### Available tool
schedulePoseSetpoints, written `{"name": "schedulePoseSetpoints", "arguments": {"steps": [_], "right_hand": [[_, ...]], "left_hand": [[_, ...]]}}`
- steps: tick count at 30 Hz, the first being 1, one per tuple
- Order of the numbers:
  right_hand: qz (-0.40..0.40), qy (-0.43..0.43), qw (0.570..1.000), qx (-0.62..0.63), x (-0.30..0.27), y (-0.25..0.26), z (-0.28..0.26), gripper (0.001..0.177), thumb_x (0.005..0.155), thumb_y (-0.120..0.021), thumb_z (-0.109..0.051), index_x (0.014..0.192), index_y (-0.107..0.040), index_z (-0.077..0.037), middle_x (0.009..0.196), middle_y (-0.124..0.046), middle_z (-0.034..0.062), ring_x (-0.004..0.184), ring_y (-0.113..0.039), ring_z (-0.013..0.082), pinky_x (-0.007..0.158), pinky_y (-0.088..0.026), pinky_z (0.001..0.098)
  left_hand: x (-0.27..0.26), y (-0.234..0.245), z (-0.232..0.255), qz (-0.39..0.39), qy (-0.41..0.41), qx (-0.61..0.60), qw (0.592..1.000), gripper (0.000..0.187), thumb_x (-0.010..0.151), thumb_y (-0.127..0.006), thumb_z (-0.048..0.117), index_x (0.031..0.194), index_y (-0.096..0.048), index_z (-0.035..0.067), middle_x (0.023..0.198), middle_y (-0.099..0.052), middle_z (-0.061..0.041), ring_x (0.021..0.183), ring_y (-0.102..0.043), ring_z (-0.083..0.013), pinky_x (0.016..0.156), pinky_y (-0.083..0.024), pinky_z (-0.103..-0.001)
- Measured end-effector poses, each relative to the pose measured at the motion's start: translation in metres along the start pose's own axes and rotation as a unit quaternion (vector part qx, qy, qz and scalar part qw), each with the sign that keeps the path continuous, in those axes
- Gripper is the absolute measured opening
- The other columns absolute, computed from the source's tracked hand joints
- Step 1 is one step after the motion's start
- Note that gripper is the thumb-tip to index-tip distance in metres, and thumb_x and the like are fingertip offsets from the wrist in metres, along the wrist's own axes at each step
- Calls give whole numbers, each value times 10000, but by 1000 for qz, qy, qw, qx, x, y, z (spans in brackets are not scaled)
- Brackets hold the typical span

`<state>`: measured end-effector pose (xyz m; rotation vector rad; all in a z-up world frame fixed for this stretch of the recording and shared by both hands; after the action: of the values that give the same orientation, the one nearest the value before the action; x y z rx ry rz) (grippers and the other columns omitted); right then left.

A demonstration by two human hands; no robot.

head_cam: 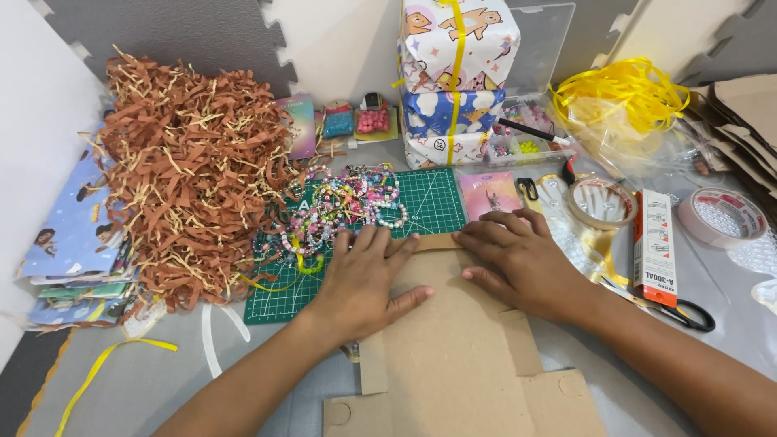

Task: Assembling a small cardboard gift box by folding and tucking its flaps.

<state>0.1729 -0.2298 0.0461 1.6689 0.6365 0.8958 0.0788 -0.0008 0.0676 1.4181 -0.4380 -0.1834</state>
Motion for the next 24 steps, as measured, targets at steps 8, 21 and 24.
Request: {"name": "schedulePoseSetpoints", "arguments": {"steps": [8, 21, 24], "right_hand": [[-47, 4, 999, 22, 6, -1, -1, 661, 1153, -525, -681, 1566, -734, -209, 1487, -702, 61, 1476, -584, 297, 1282, -328, 631], [-67, 54, 996, -24, 29, -9, -20, 564, 1230, -349, -483, 1520, -728, -183, 1396, -674, 59, 1333, -647, 295, 1222, -376, 624], [15, 126, 991, -44, 41, -18, -32, 490, 1234, -355, -358, 1401, -765, -147, 1367, -678, 56, 1317, -637, 285, 1184, -360, 631]], "left_hand": [[9, -6, -5, -16, -18, -89, 996, 837, 1120, -430, 684, 1548, -721, 26, 1446, -666, -217, 1357, -537, -365, 1137, -360, -589], [8, -5, -6, -48, 8, -94, 994, 982, 1042, -438, 792, 1683, -612, 68, 1412, -647, -148, 1234, -539, -327, 1103, -323, -632], [9, -6, -7, -35, 9, -89, 995, 963, 1034, -496, 784, 1647, -641, 56, 1376, -651, -144, 1203, -549, -330, 1086, -323, -628]]}}
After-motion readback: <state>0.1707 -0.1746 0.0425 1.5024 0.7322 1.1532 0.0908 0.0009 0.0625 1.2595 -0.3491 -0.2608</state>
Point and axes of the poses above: each hand's wrist, its own x-axis towards the middle knuckle, its own y-axis out of the back of the hand, z = x × y, the point moved 6 cm from there along x, towards the middle knuckle
